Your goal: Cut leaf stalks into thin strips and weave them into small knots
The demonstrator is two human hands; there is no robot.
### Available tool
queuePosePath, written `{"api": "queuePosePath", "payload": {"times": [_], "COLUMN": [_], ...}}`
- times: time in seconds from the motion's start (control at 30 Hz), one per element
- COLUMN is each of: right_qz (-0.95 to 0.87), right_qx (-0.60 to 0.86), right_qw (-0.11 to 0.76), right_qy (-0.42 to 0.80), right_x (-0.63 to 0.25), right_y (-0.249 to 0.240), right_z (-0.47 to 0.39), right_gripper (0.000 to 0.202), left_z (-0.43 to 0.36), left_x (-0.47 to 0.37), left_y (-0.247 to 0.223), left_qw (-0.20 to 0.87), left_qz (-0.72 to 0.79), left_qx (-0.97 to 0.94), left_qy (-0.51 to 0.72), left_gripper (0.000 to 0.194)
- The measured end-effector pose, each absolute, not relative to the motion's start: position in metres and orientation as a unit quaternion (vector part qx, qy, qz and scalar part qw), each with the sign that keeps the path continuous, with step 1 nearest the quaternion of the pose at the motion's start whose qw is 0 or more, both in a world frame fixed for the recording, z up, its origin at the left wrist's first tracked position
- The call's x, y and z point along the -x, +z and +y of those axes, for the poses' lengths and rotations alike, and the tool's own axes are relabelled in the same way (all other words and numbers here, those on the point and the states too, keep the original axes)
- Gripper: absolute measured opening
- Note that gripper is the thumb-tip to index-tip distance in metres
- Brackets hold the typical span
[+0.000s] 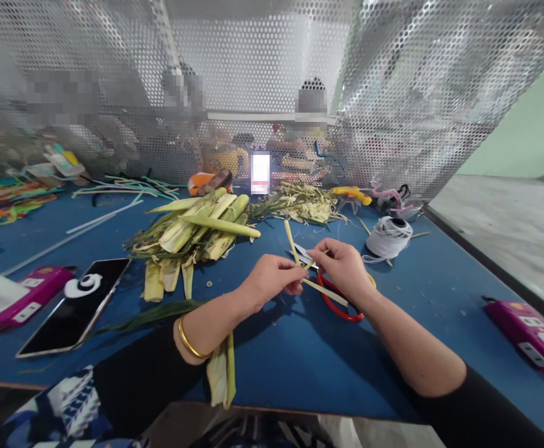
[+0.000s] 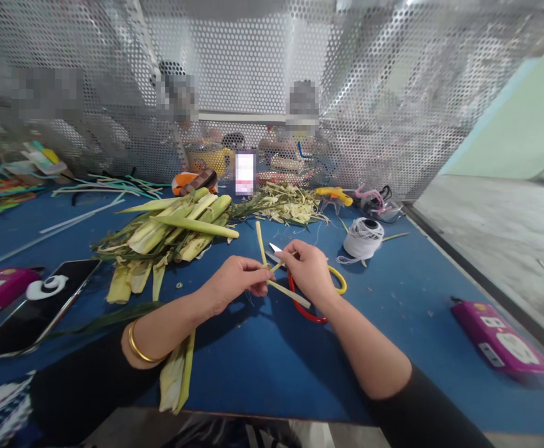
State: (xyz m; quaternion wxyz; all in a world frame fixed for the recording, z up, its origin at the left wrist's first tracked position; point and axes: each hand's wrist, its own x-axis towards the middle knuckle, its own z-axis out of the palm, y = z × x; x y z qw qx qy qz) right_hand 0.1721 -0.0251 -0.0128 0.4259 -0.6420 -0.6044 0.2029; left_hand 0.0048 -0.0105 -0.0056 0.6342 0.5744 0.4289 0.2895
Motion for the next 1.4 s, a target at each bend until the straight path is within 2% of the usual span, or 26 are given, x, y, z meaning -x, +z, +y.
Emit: {"api": "queuePosePath", "payload": {"times": [0.13, 0.2, 0.27, 0.37, 0.47, 0.63, 0.73, 0.83, 1.0, 1.17, 1.4], "right_qz": [-0.701, -0.786, -0.871, -0.905, -0.894, -0.886, -0.895, -0.857, -0.74, -0.7, -0.688], "right_qx": [0.569, 0.472, 0.373, 0.325, 0.331, 0.332, 0.334, 0.427, 0.586, 0.596, 0.566], "right_qw": [0.425, 0.373, 0.274, 0.163, 0.118, 0.099, 0.12, 0.213, 0.33, 0.348, 0.36], "right_qy": [-0.065, -0.142, -0.166, -0.22, -0.279, -0.307, -0.269, -0.195, 0.017, 0.186, 0.275], "right_x": [-0.17, -0.165, -0.157, -0.146, -0.141, -0.141, -0.142, -0.144, -0.142, -0.137, -0.133], "right_y": [-0.002, 0.002, 0.002, -0.004, -0.011, -0.011, -0.012, -0.018, -0.029, -0.034, -0.024], "right_z": [-0.035, -0.042, -0.047, -0.049, -0.046, -0.045, -0.045, -0.044, -0.042, -0.039, -0.047], "right_gripper": [0.016, 0.017, 0.023, 0.025, 0.023, 0.02, 0.021, 0.017, 0.016, 0.033, 0.027], "left_z": [-0.007, -0.005, -0.003, -0.001, 0.001, 0.004, 0.004, 0.004, 0.005, 0.005, 0.005], "left_x": [-0.002, -0.001, -0.001, -0.003, -0.004, -0.002, 0.0, 0.0, 0.0, -0.001, 0.002], "left_y": [-0.005, -0.006, -0.008, -0.01, -0.011, -0.01, -0.007, -0.003, -0.007, -0.009, -0.002], "left_qw": [0.69, 0.703, 0.713, 0.713, 0.716, 0.741, 0.715, 0.652, 0.661, 0.688, 0.668], "left_qz": [0.43, 0.428, 0.421, 0.426, 0.437, 0.435, 0.466, 0.489, 0.474, 0.451, 0.403], "left_qx": [-0.494, -0.465, -0.44, -0.412, -0.396, -0.375, -0.387, -0.423, -0.425, -0.413, -0.476], "left_qy": [0.309, 0.326, 0.347, 0.375, 0.373, 0.347, 0.349, 0.397, 0.398, 0.391, 0.406], "left_gripper": [0.019, 0.021, 0.021, 0.022, 0.023, 0.023, 0.021, 0.019, 0.023, 0.031, 0.025]}}
